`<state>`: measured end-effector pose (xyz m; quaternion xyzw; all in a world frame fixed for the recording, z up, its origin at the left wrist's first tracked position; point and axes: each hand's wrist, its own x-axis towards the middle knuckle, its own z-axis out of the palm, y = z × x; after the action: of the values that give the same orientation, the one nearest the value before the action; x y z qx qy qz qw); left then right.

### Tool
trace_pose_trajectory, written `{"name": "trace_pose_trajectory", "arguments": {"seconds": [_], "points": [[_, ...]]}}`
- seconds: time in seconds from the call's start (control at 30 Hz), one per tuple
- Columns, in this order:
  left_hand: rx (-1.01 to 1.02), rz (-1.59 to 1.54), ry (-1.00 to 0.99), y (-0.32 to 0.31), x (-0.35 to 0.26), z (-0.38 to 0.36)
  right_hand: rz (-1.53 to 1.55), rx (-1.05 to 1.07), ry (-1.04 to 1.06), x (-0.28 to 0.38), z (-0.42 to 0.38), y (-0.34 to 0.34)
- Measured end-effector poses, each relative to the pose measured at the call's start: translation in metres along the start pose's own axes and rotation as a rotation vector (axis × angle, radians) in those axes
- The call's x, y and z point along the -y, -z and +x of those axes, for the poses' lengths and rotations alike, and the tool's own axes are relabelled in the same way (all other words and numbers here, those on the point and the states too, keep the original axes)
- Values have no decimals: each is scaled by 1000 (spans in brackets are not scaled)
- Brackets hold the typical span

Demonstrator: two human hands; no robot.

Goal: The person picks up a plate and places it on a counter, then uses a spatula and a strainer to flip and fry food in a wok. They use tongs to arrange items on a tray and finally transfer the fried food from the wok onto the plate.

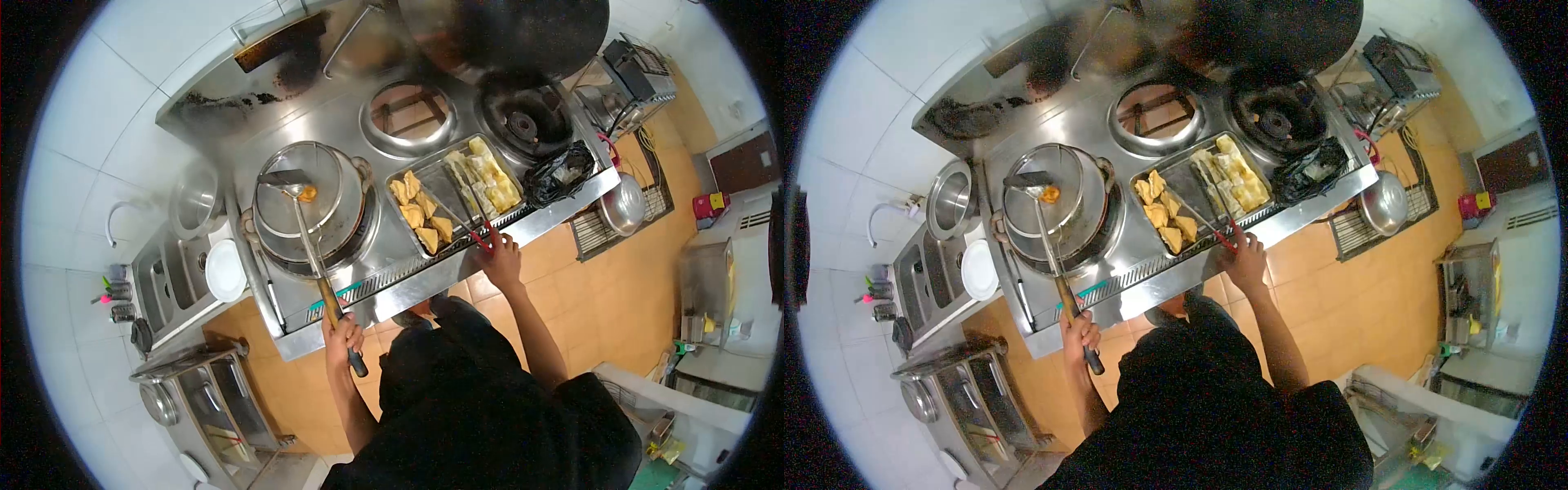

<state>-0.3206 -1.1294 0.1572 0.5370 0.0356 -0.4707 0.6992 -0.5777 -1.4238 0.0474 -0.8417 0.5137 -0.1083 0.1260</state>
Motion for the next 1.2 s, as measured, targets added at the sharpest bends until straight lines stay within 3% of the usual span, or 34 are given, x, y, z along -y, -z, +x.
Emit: {"name": "trace_pose_trajectory", "arguments": {"seconds": [0.4,0.47,0.6,0.8,1.0,1.07,1.2], "points": [[-168,-12,-72,-39,11,-19,102,-40,152,-19,52,12],[-237,-1,-77,-49,12,-20,38,121,200,-21,51,9],[-310,-33,-82,-66,7,-24,126,170,264,-16,57,-3],[-330,41,-101,-75,3,-24,328,-42,297,-1,72,0],[-244,-52,-99,-60,5,-9,374,-50,334,25,90,20],[-182,-105,-99,-52,5,-4,413,-101,438,38,91,23],[-108,-113,-98,-36,4,-6,444,-25,423,65,78,16]]}}
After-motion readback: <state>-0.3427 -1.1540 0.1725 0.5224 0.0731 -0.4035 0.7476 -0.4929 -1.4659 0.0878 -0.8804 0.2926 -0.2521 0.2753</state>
